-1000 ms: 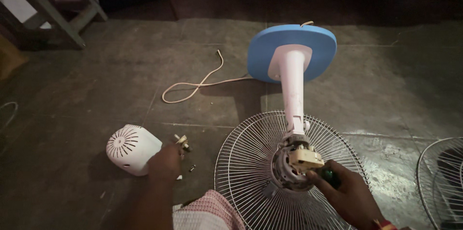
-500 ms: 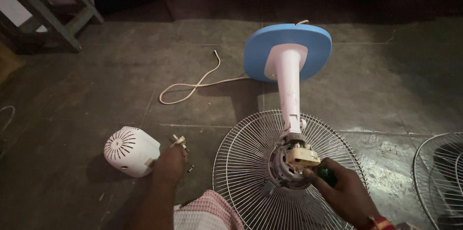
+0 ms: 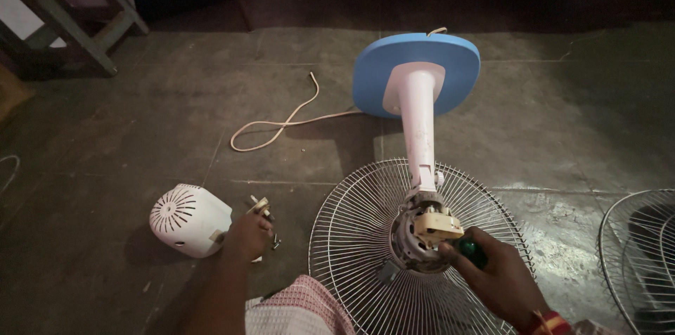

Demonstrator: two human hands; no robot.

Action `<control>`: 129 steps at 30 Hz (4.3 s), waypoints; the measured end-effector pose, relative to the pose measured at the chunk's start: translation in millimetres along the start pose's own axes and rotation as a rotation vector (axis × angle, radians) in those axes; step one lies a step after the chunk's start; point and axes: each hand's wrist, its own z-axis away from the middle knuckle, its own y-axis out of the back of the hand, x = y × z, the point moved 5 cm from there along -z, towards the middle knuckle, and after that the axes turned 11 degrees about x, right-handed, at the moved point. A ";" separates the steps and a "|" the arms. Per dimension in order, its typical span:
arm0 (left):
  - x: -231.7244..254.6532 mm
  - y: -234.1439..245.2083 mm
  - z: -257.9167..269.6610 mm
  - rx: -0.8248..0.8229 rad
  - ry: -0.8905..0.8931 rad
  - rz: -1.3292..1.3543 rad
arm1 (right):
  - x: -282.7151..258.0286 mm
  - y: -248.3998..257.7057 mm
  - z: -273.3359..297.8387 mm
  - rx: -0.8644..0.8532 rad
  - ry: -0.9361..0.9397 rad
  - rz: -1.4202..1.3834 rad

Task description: The person disassembles an electric fan by removing the rear motor housing and several internal components using a screwdriver. Screws and parts are placed on the floor beside the fan.

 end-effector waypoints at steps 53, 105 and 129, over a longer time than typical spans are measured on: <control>222.1 -11.4 202.9 -0.664 0.159 1.195 | 4.8 78.4 -21.5 0.089 -0.022 -0.425; 246.1 19.7 221.7 -0.029 -0.602 0.666 | -28.7 26.5 10.0 0.263 0.303 -0.249; 259.9 25.4 184.2 0.029 -0.309 0.785 | -26.6 20.7 -5.1 0.257 0.315 -0.335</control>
